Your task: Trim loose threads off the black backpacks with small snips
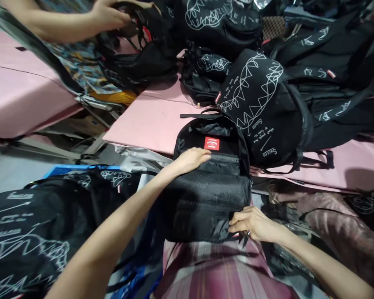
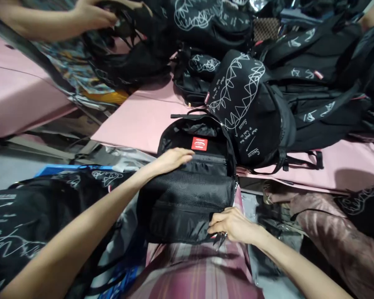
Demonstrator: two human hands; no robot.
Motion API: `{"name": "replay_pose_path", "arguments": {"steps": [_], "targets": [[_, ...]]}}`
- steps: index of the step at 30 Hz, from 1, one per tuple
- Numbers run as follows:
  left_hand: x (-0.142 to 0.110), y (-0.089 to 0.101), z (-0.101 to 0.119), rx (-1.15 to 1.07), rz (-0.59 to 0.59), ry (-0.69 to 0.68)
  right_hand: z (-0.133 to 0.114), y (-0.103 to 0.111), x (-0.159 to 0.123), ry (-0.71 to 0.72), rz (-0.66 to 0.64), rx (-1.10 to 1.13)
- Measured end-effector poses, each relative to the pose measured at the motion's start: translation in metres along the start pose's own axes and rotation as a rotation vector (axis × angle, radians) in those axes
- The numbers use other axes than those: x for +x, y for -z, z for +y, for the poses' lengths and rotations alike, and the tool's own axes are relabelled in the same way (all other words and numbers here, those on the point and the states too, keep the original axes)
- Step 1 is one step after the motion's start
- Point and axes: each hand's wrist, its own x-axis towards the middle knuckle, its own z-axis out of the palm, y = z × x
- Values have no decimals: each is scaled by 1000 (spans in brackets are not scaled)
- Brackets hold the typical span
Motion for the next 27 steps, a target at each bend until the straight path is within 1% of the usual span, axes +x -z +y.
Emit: {"name": "replay_pose_path", "arguments": {"steps": [1,2,3,4,6,7,9,12,14,16,18,20,23,27], "targets": [[9,-13,1,67,-162,25,1,2,-5,-15,-8,9],[13,-26,1,130,-273,68,2,4,-11,-36,-13,31],[13,-36,0,183,-328,109,2,6,-17,-61,-13,66],[10,-44,-1,224,-341,135,3,8,-23,-88,-6,112],[0,-53,-5,282,-276,142,5,11,-30,-132,38,228],[-5,-56,-6,310,-236,147,6,13,-31,-144,80,288],[-11,-58,-6,331,-181,171,7,17,-27,-166,224,365],[-9,-58,-5,289,-175,245,8,20,-16,-201,473,322],[-6,-60,-6,265,-169,294,13,18,-13,-234,583,263],[-5,-61,-7,273,-154,331,22,12,-19,-311,720,264],[-5,-63,-8,289,-146,364,30,7,-30,-445,900,303],[-4,-63,-9,300,-147,388,35,4,-41,-547,1027,362],[-3,-63,-8,299,-153,378,32,4,-49,-588,1088,462],[-8,-61,0,320,-155,364,23,13,-44,-576,1135,507]]}}
